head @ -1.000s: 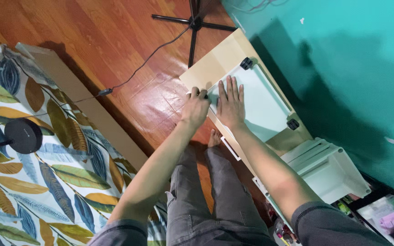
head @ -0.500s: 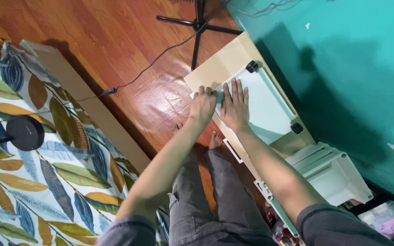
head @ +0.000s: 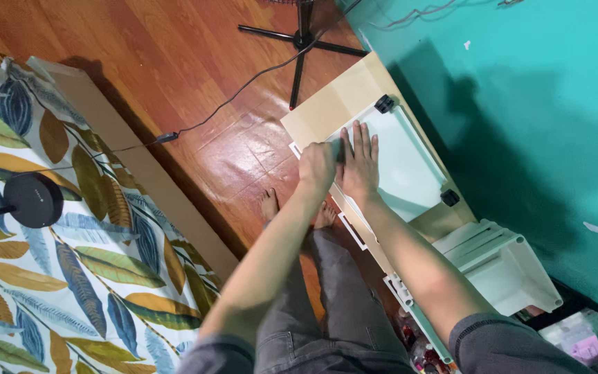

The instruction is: The person assembles a modular plastic storage unit by stacking translucent trays, inserting black corner connectors, and attaching white vertical support rods. The person handles trays and connectors one at a time, aligning and pressing parts together on a wooden table.

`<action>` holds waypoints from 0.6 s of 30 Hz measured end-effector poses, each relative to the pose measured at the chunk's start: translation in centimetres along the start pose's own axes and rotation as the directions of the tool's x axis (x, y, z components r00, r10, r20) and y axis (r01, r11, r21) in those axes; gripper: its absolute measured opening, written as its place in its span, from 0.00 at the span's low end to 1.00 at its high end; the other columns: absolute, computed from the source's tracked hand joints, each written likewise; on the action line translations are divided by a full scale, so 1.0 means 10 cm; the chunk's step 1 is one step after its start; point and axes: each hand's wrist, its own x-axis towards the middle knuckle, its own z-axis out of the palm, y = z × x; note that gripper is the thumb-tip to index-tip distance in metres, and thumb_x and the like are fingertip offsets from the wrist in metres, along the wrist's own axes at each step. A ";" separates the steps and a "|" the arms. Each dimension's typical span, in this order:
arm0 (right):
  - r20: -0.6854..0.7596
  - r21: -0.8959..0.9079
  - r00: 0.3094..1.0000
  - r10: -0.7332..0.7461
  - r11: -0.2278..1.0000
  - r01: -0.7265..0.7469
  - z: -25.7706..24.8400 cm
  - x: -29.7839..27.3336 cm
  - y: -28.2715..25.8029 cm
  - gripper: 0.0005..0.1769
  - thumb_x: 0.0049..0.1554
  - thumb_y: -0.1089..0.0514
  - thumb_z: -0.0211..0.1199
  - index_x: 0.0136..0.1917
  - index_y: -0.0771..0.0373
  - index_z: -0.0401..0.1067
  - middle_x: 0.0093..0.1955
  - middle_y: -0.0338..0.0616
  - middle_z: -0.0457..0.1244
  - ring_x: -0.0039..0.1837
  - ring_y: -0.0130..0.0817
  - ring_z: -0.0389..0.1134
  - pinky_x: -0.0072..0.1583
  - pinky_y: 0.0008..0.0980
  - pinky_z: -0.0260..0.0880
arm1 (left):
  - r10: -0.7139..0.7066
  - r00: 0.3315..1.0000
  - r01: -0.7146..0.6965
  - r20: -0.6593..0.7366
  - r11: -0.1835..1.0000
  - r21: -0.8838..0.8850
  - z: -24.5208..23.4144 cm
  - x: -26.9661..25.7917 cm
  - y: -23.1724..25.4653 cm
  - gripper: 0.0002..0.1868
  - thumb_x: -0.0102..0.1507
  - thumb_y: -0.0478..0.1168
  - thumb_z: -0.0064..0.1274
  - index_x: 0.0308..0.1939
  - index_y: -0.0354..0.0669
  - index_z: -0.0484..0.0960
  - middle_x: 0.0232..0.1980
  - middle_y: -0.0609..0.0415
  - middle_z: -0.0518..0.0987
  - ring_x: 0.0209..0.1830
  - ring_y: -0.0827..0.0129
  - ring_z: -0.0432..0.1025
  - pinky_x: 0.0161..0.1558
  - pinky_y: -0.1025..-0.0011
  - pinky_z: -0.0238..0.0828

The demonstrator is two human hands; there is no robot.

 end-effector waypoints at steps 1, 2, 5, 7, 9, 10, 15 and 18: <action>0.015 -0.003 1.000 0.007 1.000 -0.007 0.00 0.01 -0.02 0.43 0.51 0.54 0.52 0.77 0.66 0.46 0.80 0.60 0.34 0.81 0.52 0.30 0.76 0.55 0.26 | 0.074 0.997 -0.076 0.020 0.991 0.114 -0.01 0.00 -0.03 0.07 0.59 0.38 0.55 0.39 0.43 0.86 0.41 0.37 0.80 0.43 0.46 0.77 0.40 0.60 0.78; -0.016 -0.002 1.000 0.001 1.000 -0.001 0.01 0.01 -0.03 0.41 0.54 0.53 0.51 0.77 0.65 0.47 0.80 0.60 0.34 0.82 0.51 0.31 0.77 0.55 0.26 | 0.159 0.987 -0.158 0.006 0.971 0.178 -0.04 -0.01 -0.05 0.07 0.56 0.39 0.56 0.36 0.45 0.86 0.42 0.39 0.80 0.44 0.47 0.77 0.38 0.59 0.78; -0.086 -0.011 0.996 0.000 1.000 0.000 0.05 0.01 -0.02 0.35 0.60 0.53 0.48 0.78 0.64 0.48 0.82 0.58 0.35 0.83 0.49 0.32 0.78 0.54 0.27 | 0.337 0.938 -0.316 -0.084 0.929 0.195 -0.28 -0.08 -0.10 0.13 0.47 0.41 0.59 0.34 0.43 0.84 0.42 0.40 0.79 0.44 0.45 0.75 0.36 0.56 0.76; -0.094 -0.025 0.996 -0.002 1.000 -0.001 0.07 0.02 -0.02 0.35 0.60 0.53 0.48 0.78 0.63 0.49 0.82 0.57 0.35 0.83 0.48 0.32 0.78 0.54 0.27 | 0.303 0.920 -0.320 -0.248 0.947 -0.030 -0.44 -0.14 -0.14 0.26 0.43 0.44 0.59 0.42 0.34 0.83 0.43 0.34 0.78 0.41 0.40 0.74 0.37 0.52 0.74; -0.108 -0.025 0.994 -0.005 1.000 0.003 0.09 0.00 -0.03 0.35 0.60 0.53 0.48 0.78 0.63 0.50 0.82 0.57 0.35 0.83 0.48 0.32 0.78 0.54 0.27 | -0.058 0.997 0.065 0.045 0.982 -0.176 -0.50 -0.19 -0.12 0.21 0.58 0.51 0.56 0.44 0.36 0.82 0.46 0.36 0.79 0.49 0.44 0.74 0.48 0.57 0.72; -0.115 -0.025 0.993 -0.007 1.000 0.004 0.09 -0.01 -0.03 0.35 0.60 0.53 0.48 0.78 0.63 0.50 0.82 0.57 0.35 0.83 0.48 0.32 0.78 0.54 0.28 | -0.226 0.952 0.267 0.207 0.942 -0.201 -0.50 -0.21 -0.11 0.22 0.65 0.54 0.54 0.44 0.36 0.81 0.48 0.38 0.79 0.52 0.46 0.74 0.54 0.59 0.71; -0.049 -0.026 0.999 0.011 1.000 -0.012 0.06 0.02 -0.03 0.39 0.56 0.52 0.50 0.78 0.63 0.48 0.82 0.56 0.35 0.82 0.48 0.31 0.77 0.54 0.27 | -0.032 0.999 0.032 0.014 0.998 0.049 -0.40 -0.13 0.01 0.15 0.61 0.41 0.54 0.48 0.37 0.80 0.52 0.40 0.78 0.55 0.50 0.72 0.53 0.63 0.72; -0.015 -0.048 1.000 0.020 0.999 -0.021 0.08 -0.01 -0.05 0.41 0.53 0.52 0.51 0.78 0.64 0.47 0.81 0.59 0.34 0.81 0.50 0.31 0.76 0.54 0.27 | 0.153 0.966 -0.208 0.211 0.940 0.271 -0.45 -0.11 0.11 0.17 0.54 0.43 0.57 0.44 0.41 0.81 0.52 0.46 0.77 0.59 0.53 0.68 0.53 0.63 0.70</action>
